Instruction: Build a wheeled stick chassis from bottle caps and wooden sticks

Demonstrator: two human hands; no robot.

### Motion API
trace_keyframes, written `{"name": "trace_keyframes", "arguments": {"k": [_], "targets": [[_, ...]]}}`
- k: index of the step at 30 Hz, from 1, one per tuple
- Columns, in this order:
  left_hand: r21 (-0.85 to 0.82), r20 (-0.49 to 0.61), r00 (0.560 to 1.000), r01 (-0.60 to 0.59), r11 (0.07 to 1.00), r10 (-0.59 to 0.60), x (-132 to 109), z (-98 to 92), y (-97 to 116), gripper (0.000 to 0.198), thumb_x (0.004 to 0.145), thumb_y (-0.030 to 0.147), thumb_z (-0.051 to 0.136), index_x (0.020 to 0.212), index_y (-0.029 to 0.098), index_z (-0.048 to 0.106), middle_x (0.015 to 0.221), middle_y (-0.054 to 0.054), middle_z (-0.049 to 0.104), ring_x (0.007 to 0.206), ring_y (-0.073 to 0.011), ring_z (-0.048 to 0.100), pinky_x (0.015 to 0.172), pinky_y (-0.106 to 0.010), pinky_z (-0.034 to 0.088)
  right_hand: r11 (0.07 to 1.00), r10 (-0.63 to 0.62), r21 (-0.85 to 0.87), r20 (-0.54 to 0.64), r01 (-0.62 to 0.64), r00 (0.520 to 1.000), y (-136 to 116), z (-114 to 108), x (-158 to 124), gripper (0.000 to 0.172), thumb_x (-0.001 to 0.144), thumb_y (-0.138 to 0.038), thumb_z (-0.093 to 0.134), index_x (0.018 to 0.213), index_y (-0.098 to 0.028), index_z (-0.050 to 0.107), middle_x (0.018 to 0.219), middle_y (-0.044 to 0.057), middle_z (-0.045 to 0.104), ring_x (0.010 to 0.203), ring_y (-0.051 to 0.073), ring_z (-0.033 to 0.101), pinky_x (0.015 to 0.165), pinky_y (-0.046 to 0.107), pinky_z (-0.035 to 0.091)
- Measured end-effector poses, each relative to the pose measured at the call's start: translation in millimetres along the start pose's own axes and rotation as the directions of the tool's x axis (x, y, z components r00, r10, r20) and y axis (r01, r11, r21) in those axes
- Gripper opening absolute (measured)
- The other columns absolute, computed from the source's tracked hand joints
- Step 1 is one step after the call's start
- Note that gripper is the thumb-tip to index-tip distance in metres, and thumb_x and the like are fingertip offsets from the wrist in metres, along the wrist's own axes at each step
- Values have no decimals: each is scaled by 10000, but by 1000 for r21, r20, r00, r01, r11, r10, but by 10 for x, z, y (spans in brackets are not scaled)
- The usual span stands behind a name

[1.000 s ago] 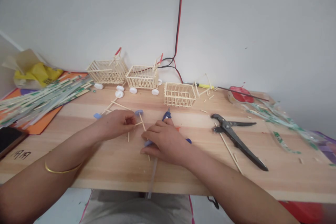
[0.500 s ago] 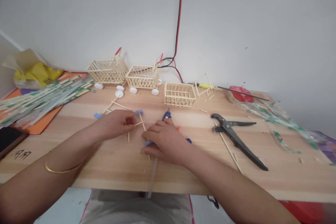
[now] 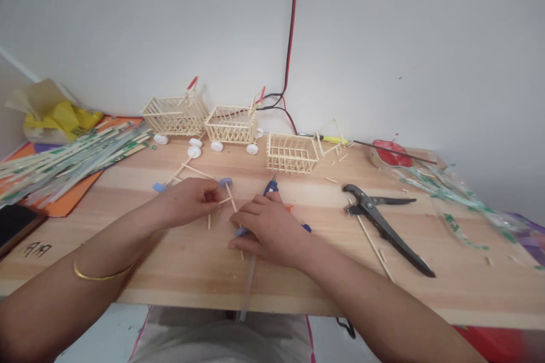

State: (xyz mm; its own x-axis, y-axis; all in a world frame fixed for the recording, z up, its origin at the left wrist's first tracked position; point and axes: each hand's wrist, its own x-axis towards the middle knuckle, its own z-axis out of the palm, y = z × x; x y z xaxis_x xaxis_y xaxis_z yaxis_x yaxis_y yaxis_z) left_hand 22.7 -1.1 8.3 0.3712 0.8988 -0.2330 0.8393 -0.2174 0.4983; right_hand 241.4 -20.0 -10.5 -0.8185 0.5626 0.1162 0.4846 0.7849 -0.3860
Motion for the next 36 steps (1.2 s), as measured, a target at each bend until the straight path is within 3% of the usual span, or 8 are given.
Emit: {"name": "trace_keyframes", "arguments": {"k": [10,21,36], "targets": [[-39,-11,1000,24,999,-24,17,1,-6,122,722,287,560,736,177,610,711,-3,648,650,-147,568,571,-245,367,1000,-6,-1,-4,6,1000,5,4,-10,357,855,-485,567,1053,-196,635,1004,69,682,917,211,537,803,355,277],[1,18,997,74,997,-74,-18,-59,56,89,673,194,564,729,172,629,725,-5,652,673,-144,566,586,-240,365,1000,-7,-15,-1,7,1000,9,10,1,366,860,-487,557,1072,-198,629,1017,70,678,926,204,538,800,348,285],[58,-55,995,86,995,-83,-26,-118,-113,113,684,236,546,752,181,618,716,2,638,633,-127,536,563,-226,342,995,33,-93,-31,-35,999,-6,15,-5,388,851,-513,555,1066,-197,627,975,79,676,910,218,528,802,365,270]]}}
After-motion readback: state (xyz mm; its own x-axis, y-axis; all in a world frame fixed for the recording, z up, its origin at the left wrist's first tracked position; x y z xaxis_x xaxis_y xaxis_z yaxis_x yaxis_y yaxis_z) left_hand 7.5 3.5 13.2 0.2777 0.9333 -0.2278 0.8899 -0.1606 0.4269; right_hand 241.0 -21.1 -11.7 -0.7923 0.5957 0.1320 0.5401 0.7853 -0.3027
